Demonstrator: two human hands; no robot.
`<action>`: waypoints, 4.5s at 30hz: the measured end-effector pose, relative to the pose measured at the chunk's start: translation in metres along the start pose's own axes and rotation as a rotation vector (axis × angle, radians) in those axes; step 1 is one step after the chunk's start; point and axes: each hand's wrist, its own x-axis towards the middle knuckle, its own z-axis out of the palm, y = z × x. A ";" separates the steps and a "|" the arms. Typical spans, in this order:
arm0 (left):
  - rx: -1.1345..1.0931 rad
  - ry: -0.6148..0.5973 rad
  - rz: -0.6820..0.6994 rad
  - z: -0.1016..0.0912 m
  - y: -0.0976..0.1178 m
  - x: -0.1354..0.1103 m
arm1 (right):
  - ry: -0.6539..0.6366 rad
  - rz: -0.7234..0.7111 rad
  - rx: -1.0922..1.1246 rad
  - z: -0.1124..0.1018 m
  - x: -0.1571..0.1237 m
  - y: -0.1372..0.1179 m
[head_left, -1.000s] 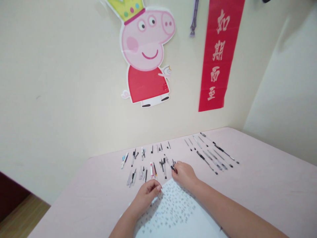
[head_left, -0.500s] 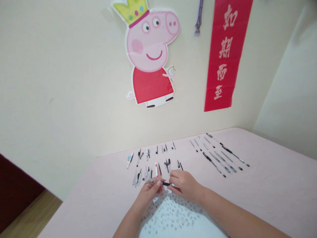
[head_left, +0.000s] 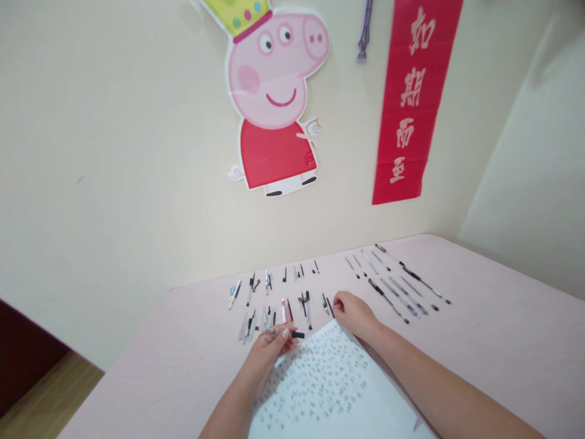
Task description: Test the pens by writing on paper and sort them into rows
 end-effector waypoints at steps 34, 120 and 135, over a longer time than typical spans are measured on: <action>-0.418 0.134 0.061 -0.009 0.003 0.008 | 0.146 -0.530 -0.125 -0.016 -0.014 -0.025; -0.226 -0.048 0.026 -0.003 0.002 0.000 | 0.073 -0.184 0.121 -0.002 -0.003 -0.003; -0.231 -0.044 0.041 -0.004 0.001 0.001 | -0.052 -0.226 -0.061 0.005 -0.003 -0.004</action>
